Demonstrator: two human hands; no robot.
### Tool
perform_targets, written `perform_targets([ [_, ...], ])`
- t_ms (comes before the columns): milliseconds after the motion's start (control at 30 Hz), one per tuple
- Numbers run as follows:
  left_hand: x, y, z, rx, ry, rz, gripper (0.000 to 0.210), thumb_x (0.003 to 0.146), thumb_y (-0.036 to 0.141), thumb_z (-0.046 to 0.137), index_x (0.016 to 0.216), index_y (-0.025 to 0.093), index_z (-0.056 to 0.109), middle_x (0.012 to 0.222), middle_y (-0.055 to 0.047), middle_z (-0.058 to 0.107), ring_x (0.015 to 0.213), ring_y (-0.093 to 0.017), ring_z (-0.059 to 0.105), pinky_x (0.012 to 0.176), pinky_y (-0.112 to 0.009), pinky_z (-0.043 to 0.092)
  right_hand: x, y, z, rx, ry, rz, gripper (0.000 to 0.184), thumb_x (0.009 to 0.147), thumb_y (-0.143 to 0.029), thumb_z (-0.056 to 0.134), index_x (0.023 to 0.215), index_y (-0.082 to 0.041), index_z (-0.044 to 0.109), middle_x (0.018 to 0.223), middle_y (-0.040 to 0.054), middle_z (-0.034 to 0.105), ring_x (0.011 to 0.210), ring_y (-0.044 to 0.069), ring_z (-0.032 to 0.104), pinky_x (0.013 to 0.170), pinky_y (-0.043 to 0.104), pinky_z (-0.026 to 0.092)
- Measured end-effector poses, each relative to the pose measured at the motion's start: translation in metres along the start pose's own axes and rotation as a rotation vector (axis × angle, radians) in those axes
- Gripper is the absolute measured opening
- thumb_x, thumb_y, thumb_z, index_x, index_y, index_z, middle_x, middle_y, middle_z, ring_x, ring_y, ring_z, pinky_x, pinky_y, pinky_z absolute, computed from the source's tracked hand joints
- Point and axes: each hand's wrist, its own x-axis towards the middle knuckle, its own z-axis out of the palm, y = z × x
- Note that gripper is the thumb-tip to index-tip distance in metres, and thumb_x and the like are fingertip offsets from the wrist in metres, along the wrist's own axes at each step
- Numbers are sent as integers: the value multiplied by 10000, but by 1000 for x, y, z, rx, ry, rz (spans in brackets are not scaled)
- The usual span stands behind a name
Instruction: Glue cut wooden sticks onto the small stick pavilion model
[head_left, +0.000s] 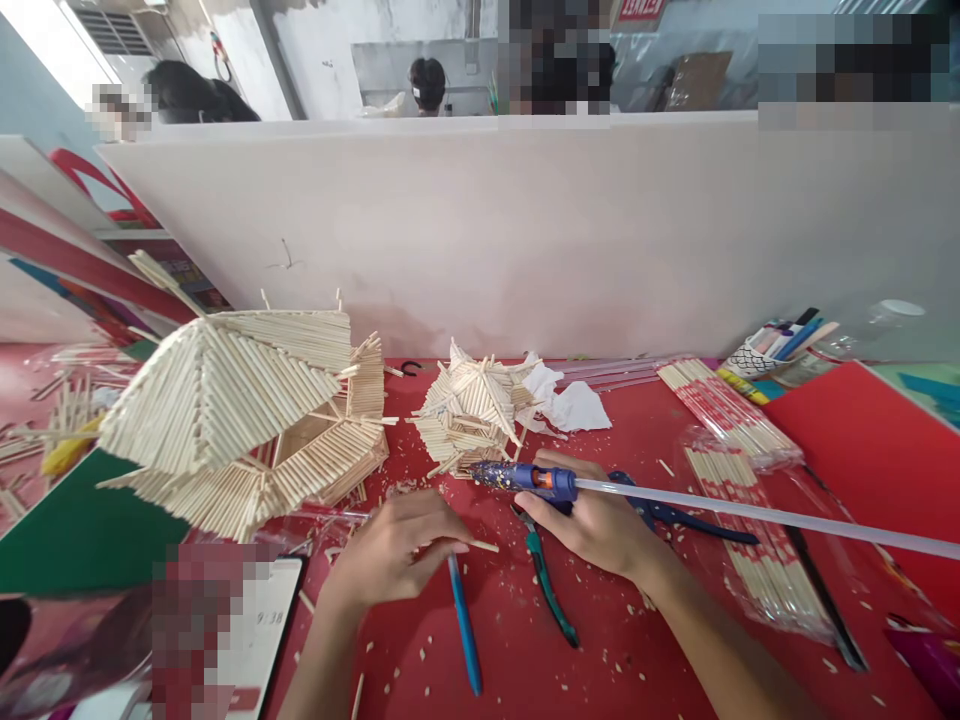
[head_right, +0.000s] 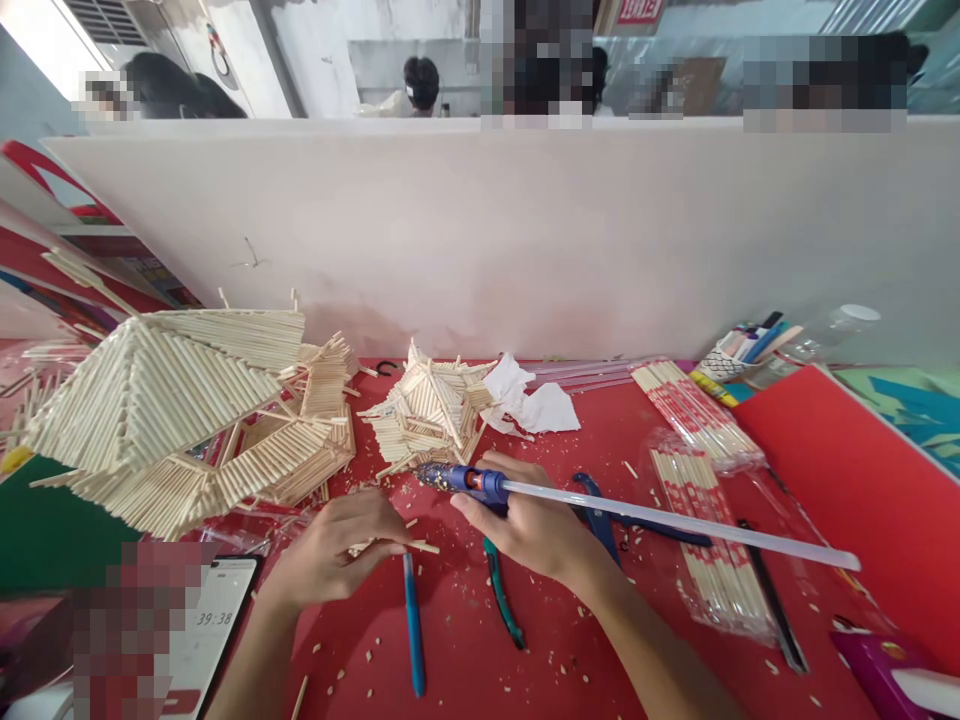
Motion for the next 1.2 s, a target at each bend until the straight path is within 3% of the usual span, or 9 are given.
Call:
perform_targets([
  [133,-1,2,-9,32,260,37,77,990,164,611,958,201,670,802,-20,722,744,-126,682,694,-241,565,2,-6,2,47,-2,11,288,1004,-513,551,961,-292,732,930,45,759,818,245,719,720,333,570],
  [233,-2,-1,-11,235,393,-24,84,973,148,626,970,208,685,844,-22,701,768,-124,675,694,-227,555,4,-7,3,35,2,27,308,999,-507,559,855,-277,704,854,43,744,753,238,700,680,333,558],
  [367,-1,-4,-6,454,482,-53,108,958,128,641,1004,214,687,864,-13,670,774,-121,660,725,-227,538,3,-3,2,23,16,38,333,1002,-501,561,788,-268,662,797,42,725,719,231,679,622,318,531],
  [700,-2,-12,11,580,372,-31,172,958,74,618,1062,202,667,902,-32,668,782,-133,626,750,-244,498,1,0,-3,47,-3,38,319,1002,-513,563,806,-277,651,817,34,724,705,224,675,621,319,525],
  [1200,-3,-9,10,781,295,18,246,961,54,598,1164,184,647,937,-73,686,819,-171,621,772,-289,459,3,0,-7,11,9,33,330,1008,-489,560,781,-261,634,783,28,693,696,207,650,645,307,500],
])
